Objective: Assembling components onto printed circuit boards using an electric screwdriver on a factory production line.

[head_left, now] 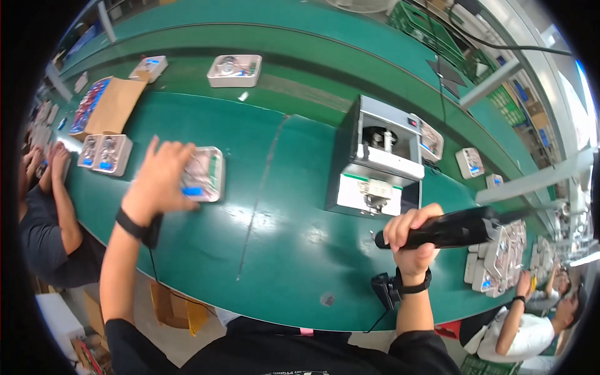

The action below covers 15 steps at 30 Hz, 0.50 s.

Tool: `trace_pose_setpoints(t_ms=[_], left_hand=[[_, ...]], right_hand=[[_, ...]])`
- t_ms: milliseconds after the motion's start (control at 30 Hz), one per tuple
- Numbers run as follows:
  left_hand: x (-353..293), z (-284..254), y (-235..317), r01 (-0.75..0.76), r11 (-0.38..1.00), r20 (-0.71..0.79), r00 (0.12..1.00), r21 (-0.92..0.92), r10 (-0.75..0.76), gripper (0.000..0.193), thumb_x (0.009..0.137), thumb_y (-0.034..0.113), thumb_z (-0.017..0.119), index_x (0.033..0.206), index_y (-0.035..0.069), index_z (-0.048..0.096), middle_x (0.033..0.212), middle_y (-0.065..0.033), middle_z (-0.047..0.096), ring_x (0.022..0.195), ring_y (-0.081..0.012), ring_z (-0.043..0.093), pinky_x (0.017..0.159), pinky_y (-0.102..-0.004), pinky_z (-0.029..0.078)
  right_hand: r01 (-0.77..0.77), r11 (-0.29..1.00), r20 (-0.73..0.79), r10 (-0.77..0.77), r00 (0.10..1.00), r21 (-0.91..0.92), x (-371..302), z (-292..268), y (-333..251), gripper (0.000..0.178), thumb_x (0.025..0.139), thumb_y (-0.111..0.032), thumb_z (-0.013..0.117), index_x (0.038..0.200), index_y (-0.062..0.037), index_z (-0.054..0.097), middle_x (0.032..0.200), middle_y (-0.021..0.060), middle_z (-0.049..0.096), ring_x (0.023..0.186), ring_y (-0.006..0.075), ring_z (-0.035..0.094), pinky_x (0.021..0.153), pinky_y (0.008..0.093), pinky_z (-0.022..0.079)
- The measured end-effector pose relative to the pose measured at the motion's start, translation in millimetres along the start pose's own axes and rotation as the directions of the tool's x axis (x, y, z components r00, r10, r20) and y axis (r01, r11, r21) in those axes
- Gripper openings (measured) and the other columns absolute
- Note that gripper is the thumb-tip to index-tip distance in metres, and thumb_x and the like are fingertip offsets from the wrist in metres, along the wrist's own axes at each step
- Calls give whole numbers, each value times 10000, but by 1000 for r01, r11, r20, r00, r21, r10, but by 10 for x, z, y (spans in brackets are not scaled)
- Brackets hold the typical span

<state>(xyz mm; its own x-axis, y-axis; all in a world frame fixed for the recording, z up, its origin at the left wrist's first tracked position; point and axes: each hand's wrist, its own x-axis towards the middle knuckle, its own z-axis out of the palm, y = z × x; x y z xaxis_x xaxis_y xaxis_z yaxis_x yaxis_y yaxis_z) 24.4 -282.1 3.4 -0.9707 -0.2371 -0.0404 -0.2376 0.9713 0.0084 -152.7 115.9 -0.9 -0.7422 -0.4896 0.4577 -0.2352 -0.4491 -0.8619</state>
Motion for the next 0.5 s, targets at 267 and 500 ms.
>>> trace_pose_setpoints(t_ms=[267,500], left_hand=[[-91,285,1930,-334,867,-153,942,-370,298,971,583,426,848,1413,50,511,1219,-155,547,1157,-321,492,968,-450,387],[-44,336,2153,-331,853,-185,943,-404,278,961,603,393,830,1449,93,485,1248,-153,528,1165,-331,492,1007,-473,363]], right_hand=[[144,989,54,-142,988,-33,603,208,-185,477,908,-514,613,887,-72,434,609,40,471,464,153,438,484,323,404],[20,1000,85,-20,996,0,346,232,-260,458,879,-464,677,853,-64,456,612,48,489,479,159,453,501,326,420]])
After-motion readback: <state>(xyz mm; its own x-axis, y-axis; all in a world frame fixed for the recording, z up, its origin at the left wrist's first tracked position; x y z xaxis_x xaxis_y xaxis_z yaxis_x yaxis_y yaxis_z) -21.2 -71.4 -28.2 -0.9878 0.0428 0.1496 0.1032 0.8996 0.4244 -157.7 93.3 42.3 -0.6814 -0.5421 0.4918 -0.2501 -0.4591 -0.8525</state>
